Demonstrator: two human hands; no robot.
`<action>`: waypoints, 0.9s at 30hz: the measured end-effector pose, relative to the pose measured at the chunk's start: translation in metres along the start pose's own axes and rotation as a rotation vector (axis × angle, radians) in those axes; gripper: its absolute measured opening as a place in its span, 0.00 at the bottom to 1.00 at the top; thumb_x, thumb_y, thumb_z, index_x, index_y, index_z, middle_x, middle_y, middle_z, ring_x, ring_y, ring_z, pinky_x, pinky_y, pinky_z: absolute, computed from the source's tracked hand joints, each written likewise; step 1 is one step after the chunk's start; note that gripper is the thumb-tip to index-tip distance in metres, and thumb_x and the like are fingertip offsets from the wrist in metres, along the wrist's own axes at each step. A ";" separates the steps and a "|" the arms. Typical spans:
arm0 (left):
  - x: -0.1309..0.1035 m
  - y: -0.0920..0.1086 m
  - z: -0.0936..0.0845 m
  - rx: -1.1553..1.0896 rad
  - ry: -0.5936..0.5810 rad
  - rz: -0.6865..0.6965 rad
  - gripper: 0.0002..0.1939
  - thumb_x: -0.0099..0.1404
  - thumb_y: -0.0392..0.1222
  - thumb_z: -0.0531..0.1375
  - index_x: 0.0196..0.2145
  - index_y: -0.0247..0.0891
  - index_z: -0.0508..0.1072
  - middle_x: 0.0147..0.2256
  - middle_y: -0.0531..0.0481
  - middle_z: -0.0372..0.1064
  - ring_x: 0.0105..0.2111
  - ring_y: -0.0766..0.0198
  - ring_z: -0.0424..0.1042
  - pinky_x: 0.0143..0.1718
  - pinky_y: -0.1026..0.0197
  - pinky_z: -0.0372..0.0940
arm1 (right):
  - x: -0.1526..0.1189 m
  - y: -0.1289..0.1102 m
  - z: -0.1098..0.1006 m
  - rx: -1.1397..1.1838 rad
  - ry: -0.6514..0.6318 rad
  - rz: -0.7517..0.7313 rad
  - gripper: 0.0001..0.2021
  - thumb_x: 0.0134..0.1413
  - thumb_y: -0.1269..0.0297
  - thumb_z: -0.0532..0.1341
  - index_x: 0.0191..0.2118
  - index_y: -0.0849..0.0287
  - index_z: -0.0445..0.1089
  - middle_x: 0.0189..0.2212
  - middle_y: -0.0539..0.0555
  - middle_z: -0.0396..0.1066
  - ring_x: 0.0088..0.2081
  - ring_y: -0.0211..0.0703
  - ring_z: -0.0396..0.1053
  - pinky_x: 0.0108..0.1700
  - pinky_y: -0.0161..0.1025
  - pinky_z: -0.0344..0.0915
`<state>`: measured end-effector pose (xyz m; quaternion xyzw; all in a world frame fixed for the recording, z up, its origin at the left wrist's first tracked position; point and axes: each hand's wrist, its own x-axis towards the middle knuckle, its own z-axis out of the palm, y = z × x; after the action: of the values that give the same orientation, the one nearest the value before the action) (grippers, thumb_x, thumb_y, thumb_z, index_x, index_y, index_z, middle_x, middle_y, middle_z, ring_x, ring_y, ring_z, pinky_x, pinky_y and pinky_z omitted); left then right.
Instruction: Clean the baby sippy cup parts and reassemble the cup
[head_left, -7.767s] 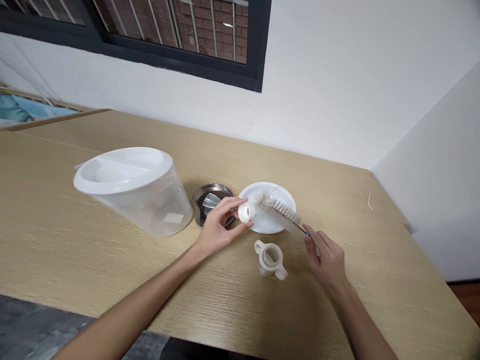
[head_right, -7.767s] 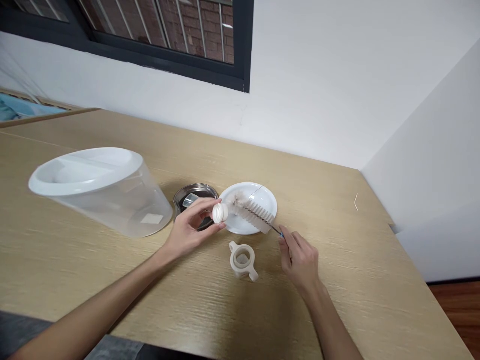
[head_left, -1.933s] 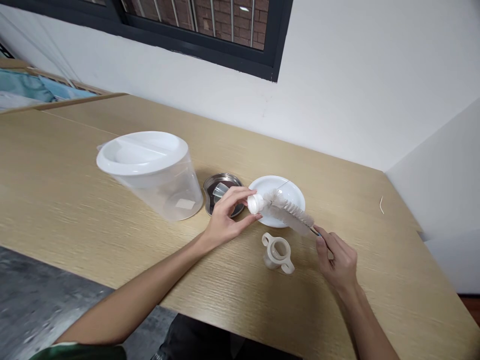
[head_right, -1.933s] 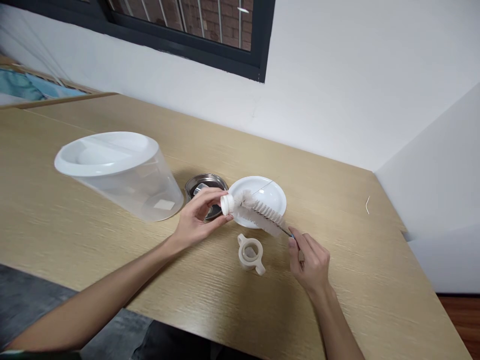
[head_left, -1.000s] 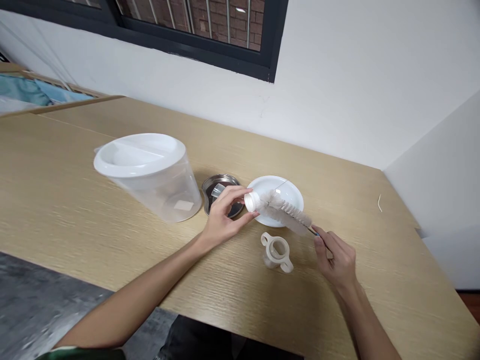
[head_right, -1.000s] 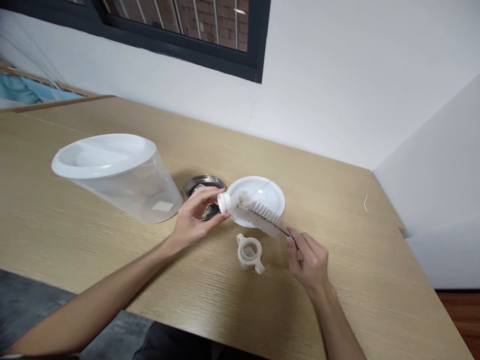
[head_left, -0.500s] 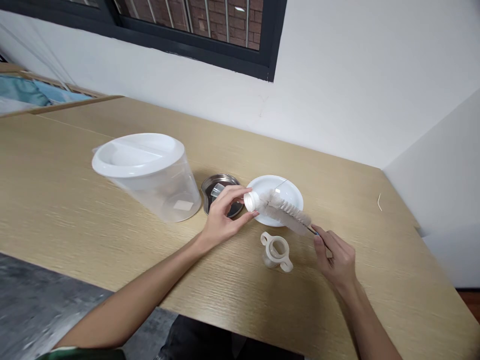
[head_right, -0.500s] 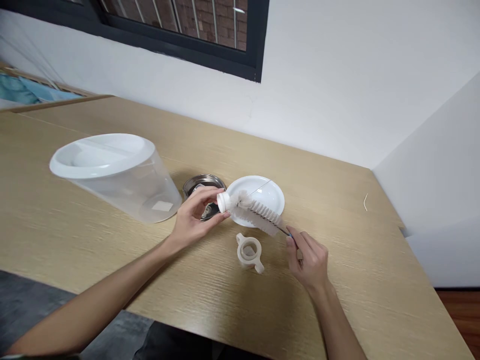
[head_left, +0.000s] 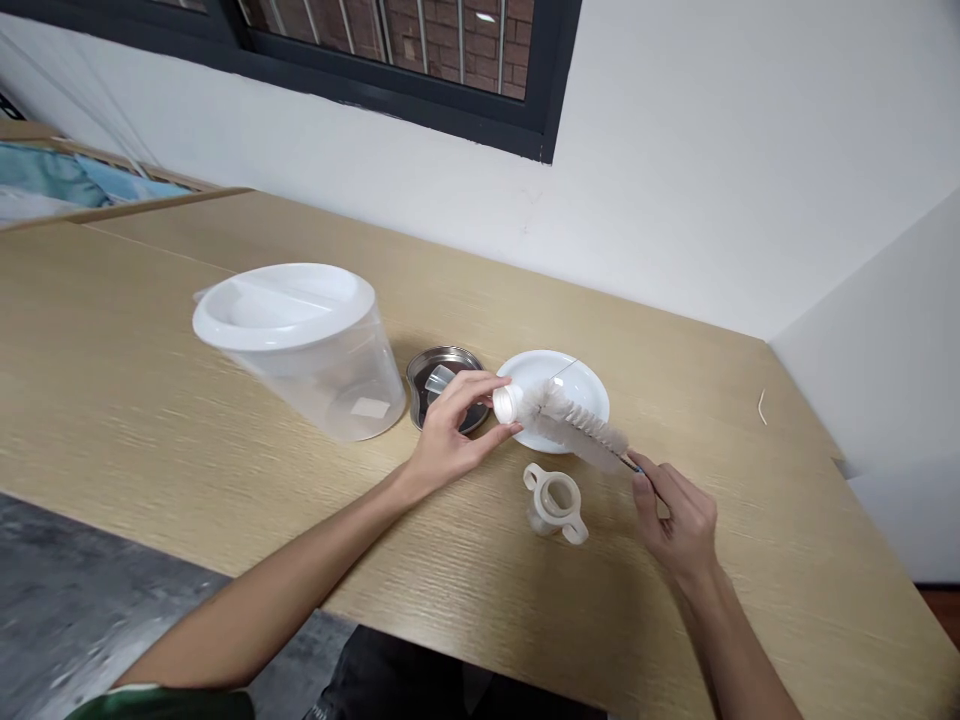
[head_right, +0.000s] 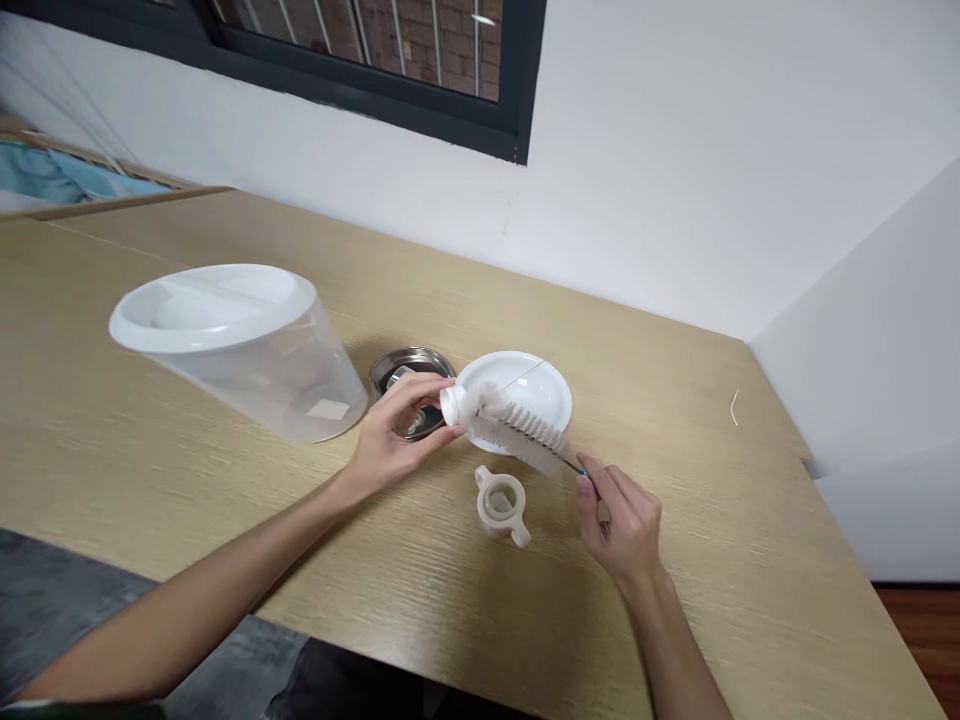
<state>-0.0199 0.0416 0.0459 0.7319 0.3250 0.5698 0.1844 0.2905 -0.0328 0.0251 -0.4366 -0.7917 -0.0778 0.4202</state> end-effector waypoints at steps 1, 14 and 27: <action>0.000 0.000 0.000 0.007 0.002 0.006 0.24 0.61 0.40 0.71 0.54 0.43 0.75 0.48 0.42 0.73 0.48 0.56 0.72 0.45 0.54 0.71 | 0.000 0.000 0.000 -0.010 -0.004 0.006 0.15 0.65 0.74 0.59 0.55 0.64 0.72 0.31 0.54 0.73 0.28 0.34 0.68 0.30 0.33 0.61; 0.000 0.004 -0.001 0.050 -0.010 0.045 0.22 0.63 0.40 0.69 0.54 0.41 0.74 0.49 0.41 0.73 0.49 0.55 0.73 0.47 0.52 0.72 | 0.000 -0.002 0.000 -0.002 -0.006 -0.009 0.14 0.66 0.74 0.58 0.54 0.63 0.72 0.31 0.53 0.73 0.27 0.35 0.68 0.30 0.34 0.62; 0.001 0.007 -0.001 0.070 0.000 0.054 0.23 0.62 0.41 0.70 0.54 0.42 0.74 0.48 0.42 0.73 0.48 0.57 0.74 0.47 0.53 0.72 | 0.000 -0.001 0.001 0.008 0.002 -0.031 0.14 0.64 0.76 0.59 0.54 0.65 0.71 0.32 0.53 0.72 0.28 0.34 0.67 0.31 0.33 0.62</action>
<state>-0.0189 0.0373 0.0514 0.7463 0.3250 0.5630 0.1430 0.2893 -0.0327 0.0246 -0.4227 -0.7982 -0.0815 0.4213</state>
